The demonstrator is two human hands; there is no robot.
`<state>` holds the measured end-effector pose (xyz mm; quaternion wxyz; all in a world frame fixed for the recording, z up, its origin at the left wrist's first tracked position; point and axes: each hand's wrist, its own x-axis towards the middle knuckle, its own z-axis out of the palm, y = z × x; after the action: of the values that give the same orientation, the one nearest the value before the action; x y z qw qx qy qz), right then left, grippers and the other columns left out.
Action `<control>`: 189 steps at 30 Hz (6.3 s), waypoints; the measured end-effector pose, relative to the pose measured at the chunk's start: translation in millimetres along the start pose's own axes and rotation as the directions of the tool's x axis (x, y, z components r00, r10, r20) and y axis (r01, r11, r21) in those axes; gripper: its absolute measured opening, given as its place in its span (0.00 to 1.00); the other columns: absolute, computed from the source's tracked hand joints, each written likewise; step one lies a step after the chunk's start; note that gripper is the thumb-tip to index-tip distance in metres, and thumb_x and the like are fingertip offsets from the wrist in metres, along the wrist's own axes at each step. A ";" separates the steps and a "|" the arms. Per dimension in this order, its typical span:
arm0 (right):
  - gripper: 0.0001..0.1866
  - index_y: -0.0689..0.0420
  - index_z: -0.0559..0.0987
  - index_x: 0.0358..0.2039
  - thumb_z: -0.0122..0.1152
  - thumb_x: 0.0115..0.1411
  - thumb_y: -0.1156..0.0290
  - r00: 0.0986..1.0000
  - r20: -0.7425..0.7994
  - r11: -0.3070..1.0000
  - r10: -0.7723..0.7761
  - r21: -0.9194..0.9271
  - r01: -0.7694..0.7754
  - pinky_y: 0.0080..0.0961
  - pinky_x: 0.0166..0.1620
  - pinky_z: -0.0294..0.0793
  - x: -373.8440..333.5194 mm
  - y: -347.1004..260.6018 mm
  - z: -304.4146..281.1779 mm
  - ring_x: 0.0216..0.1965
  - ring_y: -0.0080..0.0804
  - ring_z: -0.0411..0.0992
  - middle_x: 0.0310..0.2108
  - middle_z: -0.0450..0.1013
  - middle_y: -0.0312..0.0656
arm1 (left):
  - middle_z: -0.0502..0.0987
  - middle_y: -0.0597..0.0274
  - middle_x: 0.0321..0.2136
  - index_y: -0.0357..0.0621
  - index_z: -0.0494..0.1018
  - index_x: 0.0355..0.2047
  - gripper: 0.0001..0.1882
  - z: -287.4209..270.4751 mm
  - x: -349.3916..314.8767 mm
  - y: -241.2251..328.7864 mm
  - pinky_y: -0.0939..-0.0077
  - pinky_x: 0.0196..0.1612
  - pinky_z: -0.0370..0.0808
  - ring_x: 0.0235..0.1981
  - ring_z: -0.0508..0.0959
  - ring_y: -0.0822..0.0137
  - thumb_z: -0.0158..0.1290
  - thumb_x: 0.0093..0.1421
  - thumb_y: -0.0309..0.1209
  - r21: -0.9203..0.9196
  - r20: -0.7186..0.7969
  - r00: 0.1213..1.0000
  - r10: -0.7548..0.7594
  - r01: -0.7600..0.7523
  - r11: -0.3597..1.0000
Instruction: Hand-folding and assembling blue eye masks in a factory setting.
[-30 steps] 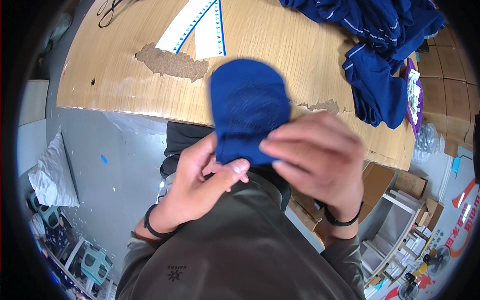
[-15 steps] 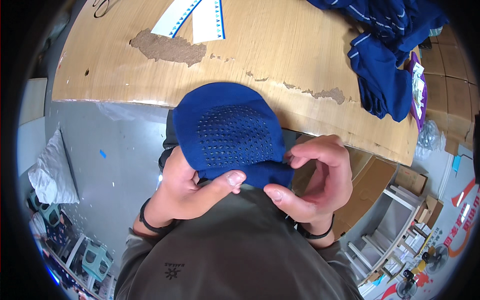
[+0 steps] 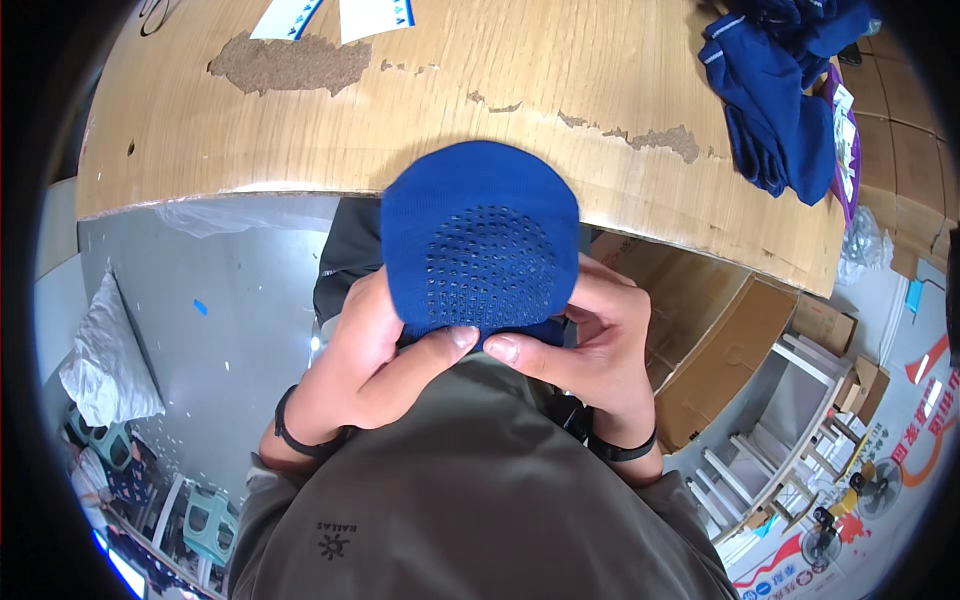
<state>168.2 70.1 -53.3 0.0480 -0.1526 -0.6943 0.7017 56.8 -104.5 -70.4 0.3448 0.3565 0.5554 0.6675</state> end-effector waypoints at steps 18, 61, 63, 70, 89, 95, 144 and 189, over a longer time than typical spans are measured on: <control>0.09 0.64 0.83 0.29 0.71 0.43 0.82 0.860 -0.281 0.837 -0.426 -0.482 0.257 0.19 0.31 0.73 0.5 9.4 6.8 0.27 0.28 0.76 0.28 0.77 0.42 | 0.78 0.56 0.40 0.30 0.70 0.47 0.15 14.0 14.2 -17.2 0.73 0.44 0.81 0.42 0.79 0.69 0.52 0.58 0.14 -0.523 -0.123 0.899 -0.421 0.302 0.797; 0.17 0.60 0.83 0.34 0.74 0.41 0.75 0.963 -0.044 0.908 -0.265 -0.347 0.234 0.24 0.33 0.77 10.6 31.7 7.4 0.31 0.34 0.79 0.31 0.78 0.44 | 0.80 0.50 0.33 0.27 0.76 0.35 0.06 8.1 0.5 -34.3 0.71 0.23 0.84 0.28 0.82 0.63 0.52 0.57 0.12 -0.557 -0.237 0.923 -0.303 0.127 0.821; 0.16 0.59 0.83 0.34 0.74 0.41 0.75 0.961 -0.031 0.892 -0.275 -0.382 0.243 0.24 0.33 0.77 10.0 28.7 7.3 0.30 0.34 0.79 0.30 0.79 0.43 | 0.80 0.50 0.33 0.27 0.76 0.35 0.06 6.8 1.0 -34.3 0.71 0.22 0.83 0.27 0.82 0.63 0.52 0.57 0.13 -0.555 -0.232 0.921 -0.314 0.140 0.820; 0.13 0.58 0.84 0.30 0.75 0.40 0.76 0.963 -0.041 0.886 -0.265 -0.405 0.227 0.22 0.30 0.76 7.7 30.2 3.6 0.27 0.32 0.79 0.27 0.79 0.43 | 0.77 0.53 0.32 0.29 0.69 0.42 0.10 2.0 5.2 -32.2 0.75 0.17 0.79 0.30 0.80 0.65 0.50 0.60 0.17 -0.576 -0.083 0.904 -0.419 0.299 0.761; 0.08 0.70 0.81 0.35 0.65 0.53 0.86 0.994 -0.094 0.933 -0.051 0.350 0.081 0.20 0.30 0.77 12.1 45.2 11.6 0.30 0.23 0.77 0.33 0.79 0.43 | 0.80 0.56 0.35 0.30 0.71 0.46 0.17 1.1 3.1 -34.7 0.79 0.37 0.79 0.34 0.80 0.72 0.58 0.56 0.17 0.071 -0.249 0.968 -0.041 0.060 0.996; 0.12 0.72 0.79 0.39 0.67 0.53 0.85 0.991 -0.093 0.946 -0.098 0.300 0.122 0.19 0.36 0.77 15.1 42.9 12.1 0.35 0.23 0.76 0.35 0.78 0.44 | 0.79 0.58 0.37 0.30 0.73 0.45 0.18 -0.9 1.5 -40.3 0.80 0.41 0.76 0.36 0.78 0.75 0.59 0.52 0.14 -0.115 -0.236 0.970 -0.059 0.032 0.993; 0.10 0.71 0.80 0.37 0.65 0.53 0.86 0.997 -0.072 0.931 -0.036 0.360 0.060 0.20 0.42 0.76 0.9 40.0 15.0 0.39 0.24 0.75 0.38 0.76 0.43 | 0.73 0.52 0.43 0.28 0.75 0.42 0.18 -0.1 -2.0 -26.7 0.74 0.46 0.73 0.43 0.76 0.65 0.61 0.49 0.14 -0.212 -0.187 0.956 -0.225 0.184 0.960; 0.06 0.69 0.81 0.31 0.66 0.51 0.85 0.991 -0.099 0.924 -0.086 0.365 0.116 0.17 0.26 0.73 -11.5 35.9 -3.8 0.26 0.23 0.76 0.31 0.76 0.44 | 0.75 0.55 0.27 0.28 0.76 0.32 0.22 7.6 12.0 -24.3 0.76 0.29 0.69 0.27 0.74 0.68 0.70 0.37 0.27 0.141 -0.093 0.990 0.102 -0.088 0.986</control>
<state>185.4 69.5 -87.0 0.1402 -0.1332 -0.5539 0.8098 58.8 -87.0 -92.3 0.2589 0.3715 0.5987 0.6607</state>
